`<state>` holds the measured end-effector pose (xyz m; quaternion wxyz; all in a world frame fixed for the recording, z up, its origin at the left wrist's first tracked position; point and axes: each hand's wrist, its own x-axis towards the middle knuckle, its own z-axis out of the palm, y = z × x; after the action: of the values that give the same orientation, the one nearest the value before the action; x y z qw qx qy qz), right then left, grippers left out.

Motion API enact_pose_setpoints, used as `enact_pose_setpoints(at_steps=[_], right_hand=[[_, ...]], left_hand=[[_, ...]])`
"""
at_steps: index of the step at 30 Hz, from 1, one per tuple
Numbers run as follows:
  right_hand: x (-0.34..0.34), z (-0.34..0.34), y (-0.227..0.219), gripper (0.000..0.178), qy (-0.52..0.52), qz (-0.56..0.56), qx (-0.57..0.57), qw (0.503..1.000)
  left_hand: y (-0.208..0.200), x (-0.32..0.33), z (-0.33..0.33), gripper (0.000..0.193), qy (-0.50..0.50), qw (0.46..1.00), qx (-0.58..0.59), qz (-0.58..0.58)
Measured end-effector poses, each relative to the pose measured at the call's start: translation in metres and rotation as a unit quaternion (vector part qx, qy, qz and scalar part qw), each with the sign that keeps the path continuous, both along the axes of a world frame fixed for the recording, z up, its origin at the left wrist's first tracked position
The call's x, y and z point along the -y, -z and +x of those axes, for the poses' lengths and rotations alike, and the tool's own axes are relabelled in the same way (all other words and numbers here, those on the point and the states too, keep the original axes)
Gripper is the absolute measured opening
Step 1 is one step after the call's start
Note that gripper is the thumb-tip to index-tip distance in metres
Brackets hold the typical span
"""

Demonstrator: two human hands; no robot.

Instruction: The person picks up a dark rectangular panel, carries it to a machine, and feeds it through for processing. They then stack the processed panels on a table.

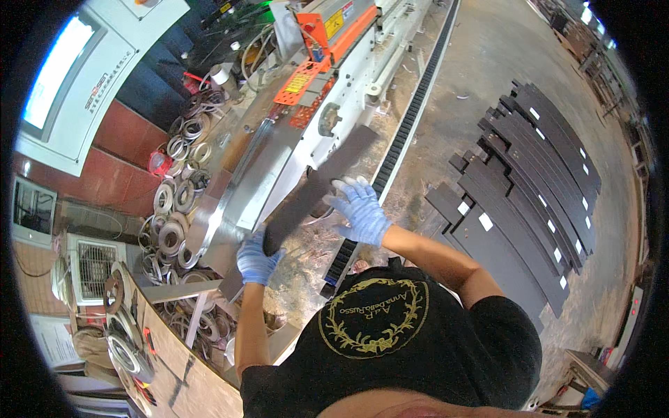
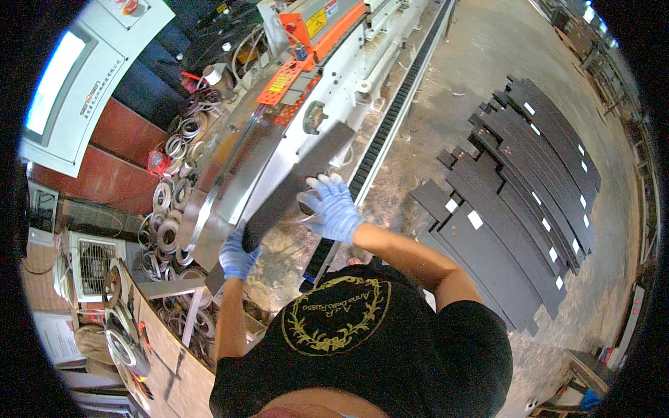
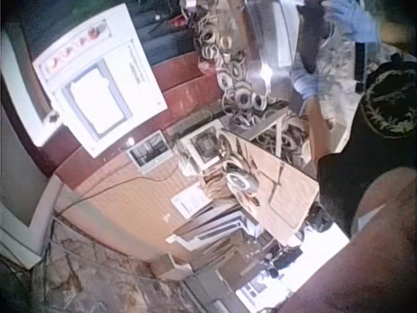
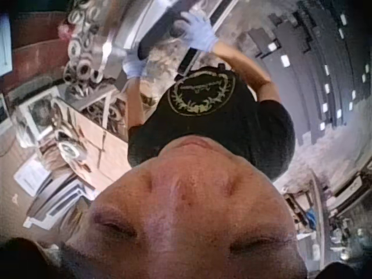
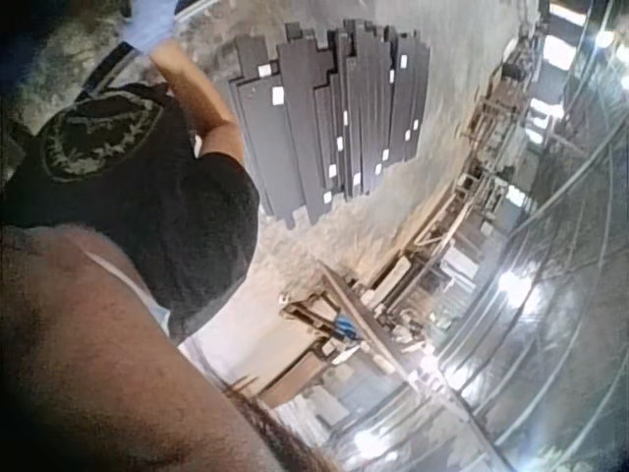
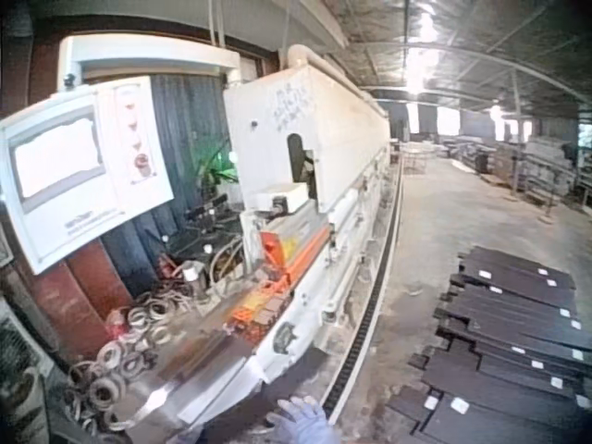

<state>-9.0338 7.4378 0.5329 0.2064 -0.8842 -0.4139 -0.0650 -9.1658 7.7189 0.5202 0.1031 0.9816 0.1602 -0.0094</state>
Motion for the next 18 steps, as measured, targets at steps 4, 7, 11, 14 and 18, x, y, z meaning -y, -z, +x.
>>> enact_pose_setpoints(at_steps=[4, 7, 11, 14, 18], right_hand=[[0.033, -0.023, 0.028, 0.064, 0.022, 0.021, -0.079, 0.996], [0.057, -0.035, 0.033, 0.063, 0.066, -0.022, -0.17, 0.983], [0.08, -0.047, 0.045, 0.066, 0.096, -0.051, -0.178, 0.978], [0.1, -0.051, 0.059, 0.066, 0.135, -0.062, -0.192, 0.97], [0.129, -0.06, 0.059, 0.065, 0.205, -0.041, -0.234, 0.949]], left_hand=[[0.01, -0.045, 0.007, 0.094, -0.069, 0.994, 0.0, 0.084], [0.021, -0.066, 0.043, 0.084, -0.057, 0.992, 0.068, 0.09], [0.037, -0.076, 0.095, 0.065, -0.056, 0.979, 0.122, 0.156], [0.054, -0.081, 0.116, 0.057, -0.128, 0.968, 0.123, 0.175], [0.021, -0.066, 0.087, 0.063, -0.181, 0.967, 0.065, 0.168]])
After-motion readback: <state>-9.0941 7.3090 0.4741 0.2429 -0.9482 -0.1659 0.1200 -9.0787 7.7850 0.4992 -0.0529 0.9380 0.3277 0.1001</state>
